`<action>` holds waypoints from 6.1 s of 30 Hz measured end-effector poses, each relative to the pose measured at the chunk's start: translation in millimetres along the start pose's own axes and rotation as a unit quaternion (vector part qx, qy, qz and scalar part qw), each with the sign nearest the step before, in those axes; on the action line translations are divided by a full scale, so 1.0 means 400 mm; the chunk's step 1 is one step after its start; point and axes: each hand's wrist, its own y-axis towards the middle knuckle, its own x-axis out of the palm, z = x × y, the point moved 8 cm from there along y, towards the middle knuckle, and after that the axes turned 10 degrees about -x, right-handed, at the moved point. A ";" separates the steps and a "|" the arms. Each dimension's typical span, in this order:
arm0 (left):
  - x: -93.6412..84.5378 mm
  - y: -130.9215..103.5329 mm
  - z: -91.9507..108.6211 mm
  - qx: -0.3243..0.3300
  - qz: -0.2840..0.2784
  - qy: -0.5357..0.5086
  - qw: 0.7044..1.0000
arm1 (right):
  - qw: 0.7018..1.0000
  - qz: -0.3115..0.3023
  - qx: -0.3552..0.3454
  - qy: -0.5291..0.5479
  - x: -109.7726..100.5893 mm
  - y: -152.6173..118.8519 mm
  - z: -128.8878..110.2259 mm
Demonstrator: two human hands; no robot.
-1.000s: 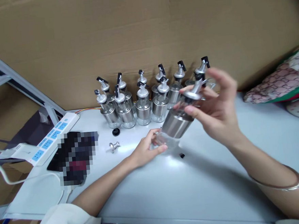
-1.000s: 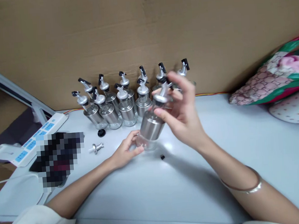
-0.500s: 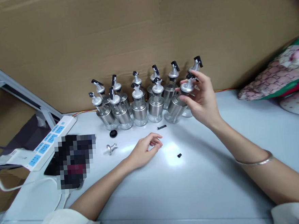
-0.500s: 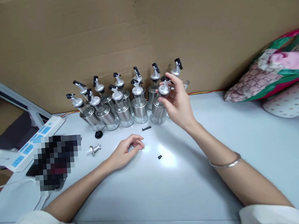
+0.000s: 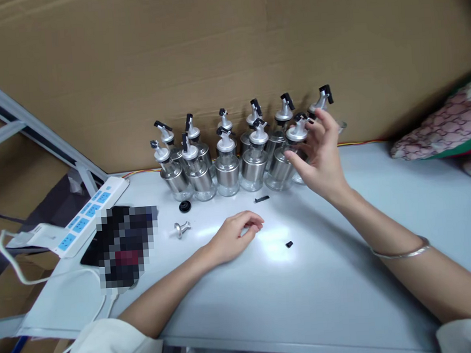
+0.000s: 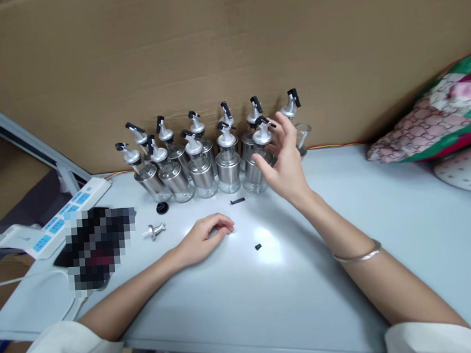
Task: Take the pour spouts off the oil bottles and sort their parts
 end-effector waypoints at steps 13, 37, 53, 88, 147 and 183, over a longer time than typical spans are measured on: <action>-0.212 -0.165 0.005 -0.278 0.058 0.594 0.753 | 0.966 0.112 -0.188 -0.136 -0.057 0.011 -0.216; 0.007 -0.104 -0.041 -0.044 0.035 -0.389 0.920 | 0.883 -0.466 -0.030 0.053 0.173 -0.130 -0.259; -0.015 -0.121 0.010 0.101 0.059 -0.087 0.989 | 0.860 -0.507 0.037 0.050 0.175 -0.140 -0.224; -0.043 -0.136 0.018 0.101 0.145 -0.019 0.984 | 0.854 -0.474 0.181 0.114 0.192 -0.199 -0.150; -0.010 -0.138 0.030 0.129 0.061 0.031 0.989 | 0.962 -0.143 0.185 0.139 0.087 -0.229 -0.181; 0.007 -0.143 0.048 0.163 0.058 0.142 0.975 | 0.967 -0.191 0.134 0.106 0.093 -0.226 -0.194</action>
